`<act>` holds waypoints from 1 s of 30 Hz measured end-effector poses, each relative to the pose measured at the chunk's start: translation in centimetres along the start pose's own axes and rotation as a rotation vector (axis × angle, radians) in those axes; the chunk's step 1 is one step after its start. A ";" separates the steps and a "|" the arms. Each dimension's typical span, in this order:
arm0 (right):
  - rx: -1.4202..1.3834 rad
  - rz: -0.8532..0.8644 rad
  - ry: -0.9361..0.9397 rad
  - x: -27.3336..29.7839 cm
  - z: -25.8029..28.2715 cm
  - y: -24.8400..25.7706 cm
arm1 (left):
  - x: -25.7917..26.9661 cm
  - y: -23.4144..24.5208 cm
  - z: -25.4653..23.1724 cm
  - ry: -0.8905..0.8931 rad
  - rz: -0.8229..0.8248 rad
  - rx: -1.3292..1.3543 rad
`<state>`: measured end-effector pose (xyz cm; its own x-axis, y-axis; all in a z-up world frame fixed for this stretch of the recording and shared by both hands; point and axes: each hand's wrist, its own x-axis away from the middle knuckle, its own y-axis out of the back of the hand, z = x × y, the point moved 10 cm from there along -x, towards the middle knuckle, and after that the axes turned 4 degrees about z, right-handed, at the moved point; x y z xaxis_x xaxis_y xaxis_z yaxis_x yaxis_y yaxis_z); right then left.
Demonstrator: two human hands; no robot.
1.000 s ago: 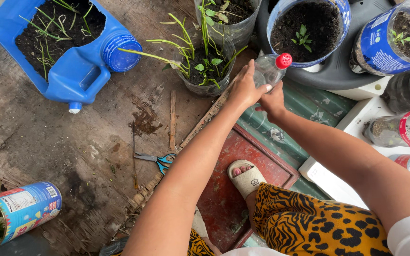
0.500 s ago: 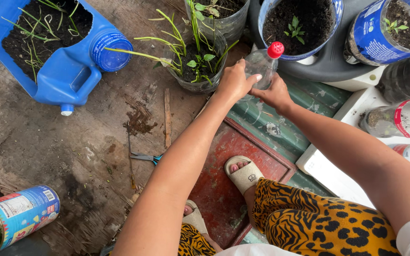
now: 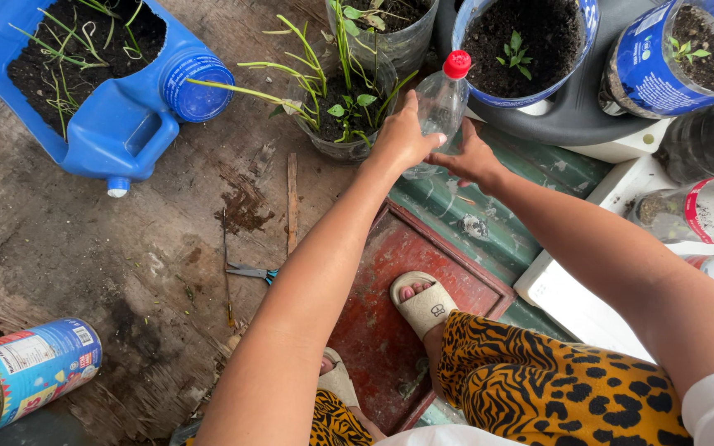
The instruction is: The person waters an existing seedling in a container, then transfers several other seedlings from a plastic bag of soil into a large grey pot by hand, firming the soil around each plant.
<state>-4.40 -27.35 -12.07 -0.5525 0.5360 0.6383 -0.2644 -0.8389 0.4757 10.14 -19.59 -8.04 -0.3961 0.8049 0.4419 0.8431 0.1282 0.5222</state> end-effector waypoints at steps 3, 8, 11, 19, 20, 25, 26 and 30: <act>0.192 0.112 -0.155 -0.5 -2.7 -1.2 | 0.5 0.2 -0.5 -0.023 -0.001 -0.010; 0.615 0.353 -0.292 0.2 -4.8 -4.8 | 1.1 0.3 -0.5 -0.035 0.017 -0.034; 0.738 0.518 -0.252 1.8 -3.4 -8.1 | 1.7 0.6 -0.3 -0.085 -0.017 -0.039; 0.762 0.709 0.324 2.9 3.6 -15.8 | 7.9 3.1 3.5 -0.203 0.142 -0.124; 0.775 0.729 0.340 3.0 4.6 -16.5 | 8.7 4.1 4.8 -0.181 0.126 -0.117; 0.833 0.790 0.536 4.3 11.3 -20.7 | 13.3 8.8 13.0 -0.119 0.145 -0.122; 0.846 0.807 0.549 4.3 12.2 -22.1 | 14.8 9.8 15.5 -0.061 0.131 -0.125; 0.886 0.929 0.644 4.2 14.7 -30.5 | 21.1 12.4 24.6 0.052 0.052 -0.033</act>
<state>12.94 1.85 -14.95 -0.5672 -0.4995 0.6548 0.8220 -0.3925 0.4126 21.22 13.20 -10.18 -0.3717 0.7784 0.5059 0.8509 0.0678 0.5209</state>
